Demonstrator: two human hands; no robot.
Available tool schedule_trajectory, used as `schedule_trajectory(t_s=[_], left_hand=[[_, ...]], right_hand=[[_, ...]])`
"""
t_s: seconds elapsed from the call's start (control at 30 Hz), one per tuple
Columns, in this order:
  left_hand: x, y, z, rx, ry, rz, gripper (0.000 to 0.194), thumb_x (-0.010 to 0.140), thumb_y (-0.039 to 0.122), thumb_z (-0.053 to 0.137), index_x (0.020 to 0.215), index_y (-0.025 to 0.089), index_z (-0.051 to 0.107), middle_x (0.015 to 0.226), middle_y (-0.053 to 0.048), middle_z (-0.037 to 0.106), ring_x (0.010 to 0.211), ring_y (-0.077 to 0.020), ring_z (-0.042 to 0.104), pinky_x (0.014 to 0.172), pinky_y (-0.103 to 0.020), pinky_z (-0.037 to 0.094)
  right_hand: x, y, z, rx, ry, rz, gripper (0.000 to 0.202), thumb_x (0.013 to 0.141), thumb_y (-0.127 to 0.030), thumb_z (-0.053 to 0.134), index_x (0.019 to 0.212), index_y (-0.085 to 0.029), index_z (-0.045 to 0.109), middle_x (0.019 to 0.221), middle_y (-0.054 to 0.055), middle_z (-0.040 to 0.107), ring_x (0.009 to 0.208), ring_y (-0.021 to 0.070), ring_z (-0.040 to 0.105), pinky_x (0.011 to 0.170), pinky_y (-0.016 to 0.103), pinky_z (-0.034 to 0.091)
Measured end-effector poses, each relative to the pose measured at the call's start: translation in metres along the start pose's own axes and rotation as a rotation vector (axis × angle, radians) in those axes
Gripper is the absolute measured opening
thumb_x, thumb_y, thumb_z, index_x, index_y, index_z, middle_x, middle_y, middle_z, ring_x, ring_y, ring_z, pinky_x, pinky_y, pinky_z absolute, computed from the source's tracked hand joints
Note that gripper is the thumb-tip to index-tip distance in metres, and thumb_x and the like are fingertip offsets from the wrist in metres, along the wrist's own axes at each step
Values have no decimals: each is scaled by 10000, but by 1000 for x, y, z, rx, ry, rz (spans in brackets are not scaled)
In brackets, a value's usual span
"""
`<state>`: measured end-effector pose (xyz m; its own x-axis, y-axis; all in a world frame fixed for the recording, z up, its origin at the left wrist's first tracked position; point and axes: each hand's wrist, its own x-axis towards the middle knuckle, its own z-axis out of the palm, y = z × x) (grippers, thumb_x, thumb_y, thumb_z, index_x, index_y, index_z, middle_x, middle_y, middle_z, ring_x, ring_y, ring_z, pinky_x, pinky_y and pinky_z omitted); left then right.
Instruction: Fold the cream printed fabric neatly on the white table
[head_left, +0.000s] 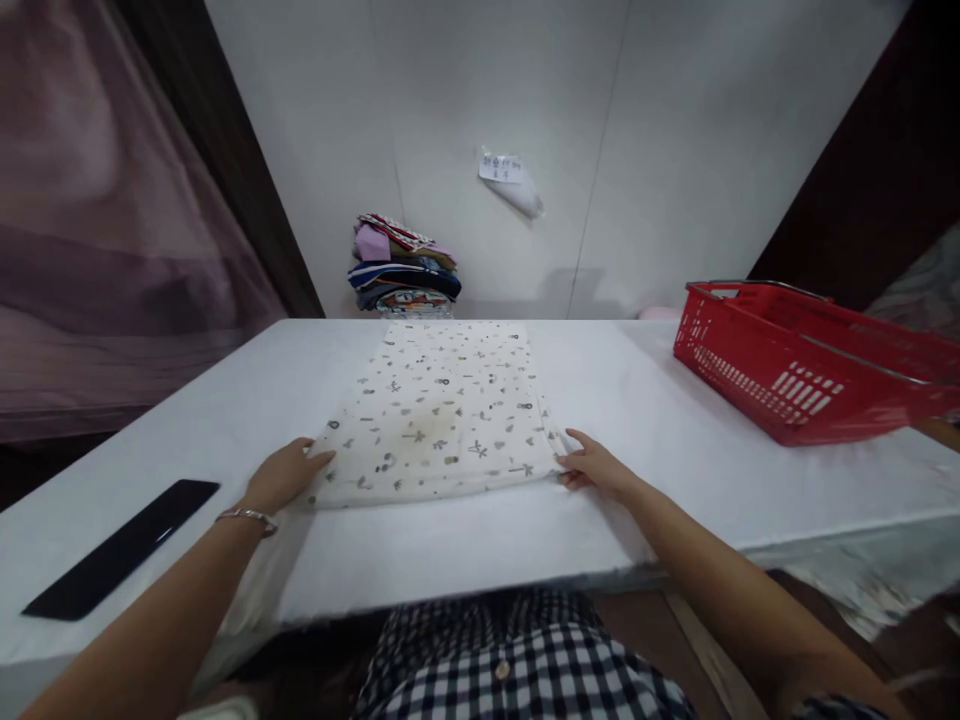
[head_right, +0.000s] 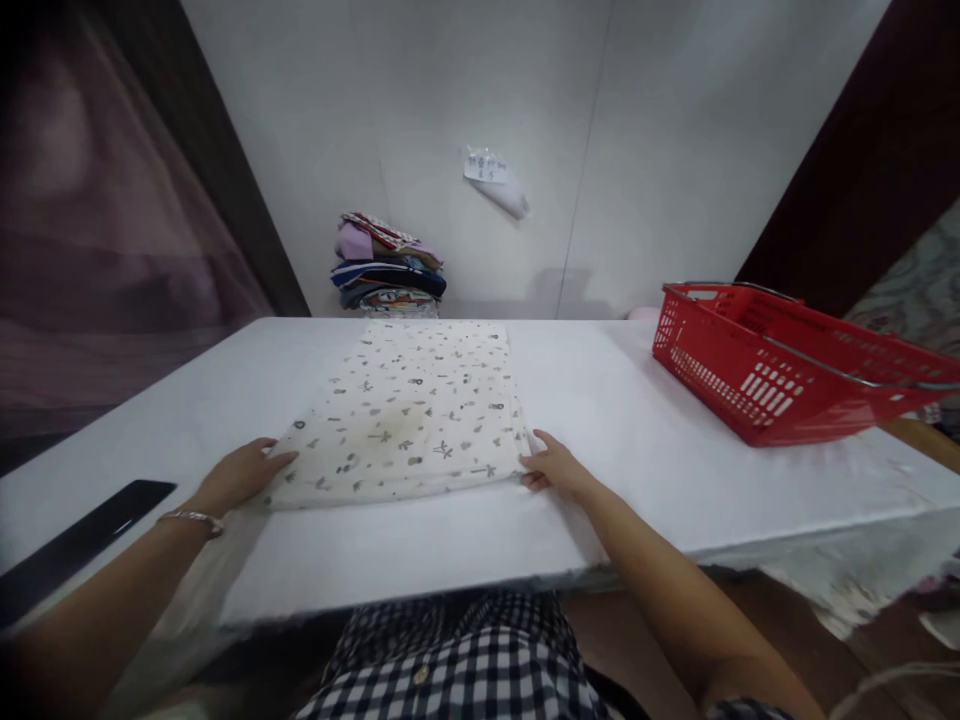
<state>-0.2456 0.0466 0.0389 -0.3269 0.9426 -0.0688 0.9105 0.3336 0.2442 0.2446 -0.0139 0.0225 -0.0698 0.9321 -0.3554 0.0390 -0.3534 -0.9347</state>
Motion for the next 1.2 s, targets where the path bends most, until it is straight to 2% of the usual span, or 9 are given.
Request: schedule_trajectory(t_s=[0.1, 0.17, 0.37, 0.43, 0.5, 0.63, 0.9, 1.1, 1.2], left_hand=[[-21, 33, -4, 173, 126, 55, 463, 809, 413, 462, 1190, 151, 485, 1182, -134, 572, 1058, -330, 526, 827, -423, 443], [-40, 71, 0, 112, 202, 220, 433, 843, 386, 422, 1204, 155, 483, 1233, -110, 535, 1076, -282, 515, 879, -379, 422], [-121, 210, 47, -232, -41, 856, 335, 820, 434, 506, 1089, 247, 574, 1106, -59, 601, 1029, -223, 526, 896, -337, 404], [-141, 242, 66, -248, -51, 1006, 352, 776, 410, 580, 1083, 239, 572, 1065, -73, 602, 1008, -234, 525, 878, -365, 396], [-149, 262, 82, -234, -49, 1049, 328, 766, 374, 595, 1051, 212, 578, 1008, -84, 604, 952, -235, 537, 819, -368, 406], [-144, 275, 96, -245, -86, 1000, 201, 790, 291, 549, 949, 184, 608, 933, -80, 627, 885, -217, 552, 774, -345, 410], [-137, 276, 95, -385, -157, 801, 140, 802, 255, 499, 821, 200, 626, 792, -33, 645, 738, -158, 553, 677, -285, 395], [-139, 279, 95, -366, -158, 801, 162, 815, 248, 480, 800, 189, 631, 763, -7, 629, 712, -135, 536, 659, -256, 385], [-140, 277, 98, -311, -101, 882, 149, 815, 232, 489, 840, 183, 628, 823, -22, 633, 784, -152, 540, 710, -269, 391]], right_hand=[[-2, 5, -1, 57, 18, -2, 883, 749, -260, 697, 1435, -158, 150, 651, 18, 655, 554, 150, 632, 543, 263, 535], [-2, 7, -3, 104, 11, -2, 813, 802, -271, 645, 1437, -162, 148, 653, 39, 670, 593, 160, 650, 563, 266, 539], [-2, 13, -3, 168, 20, -49, 675, 861, -170, 512, 1437, -192, 161, 659, 32, 669, 637, 174, 669, 532, 263, 536], [-2, 15, -2, 156, 32, -90, 682, 843, -148, 516, 1433, -203, 177, 657, 15, 661, 627, 164, 663, 539, 262, 536], [-4, 16, -1, 144, 49, -122, 692, 824, -141, 529, 1427, -208, 196, 681, 7, 656, 628, 153, 659, 536, 249, 533], [-4, 14, 2, 118, 80, -157, 708, 791, -153, 549, 1418, -188, 223, 713, 2, 641, 654, 152, 654, 483, 219, 510], [7, 20, 2, 56, 70, -160, 715, 770, -224, 578, 1406, -206, 253, 783, 23, 675, 581, 133, 631, 400, 179, 413], [2, 19, 2, 107, 54, -172, 667, 797, -205, 512, 1407, -182, 245, 782, 32, 684, 565, 128, 622, 413, 191, 413], [1, 20, 2, 121, 56, -197, 658, 800, -225, 514, 1403, -195, 254, 779, 27, 681, 571, 130, 624, 418, 193, 417]])
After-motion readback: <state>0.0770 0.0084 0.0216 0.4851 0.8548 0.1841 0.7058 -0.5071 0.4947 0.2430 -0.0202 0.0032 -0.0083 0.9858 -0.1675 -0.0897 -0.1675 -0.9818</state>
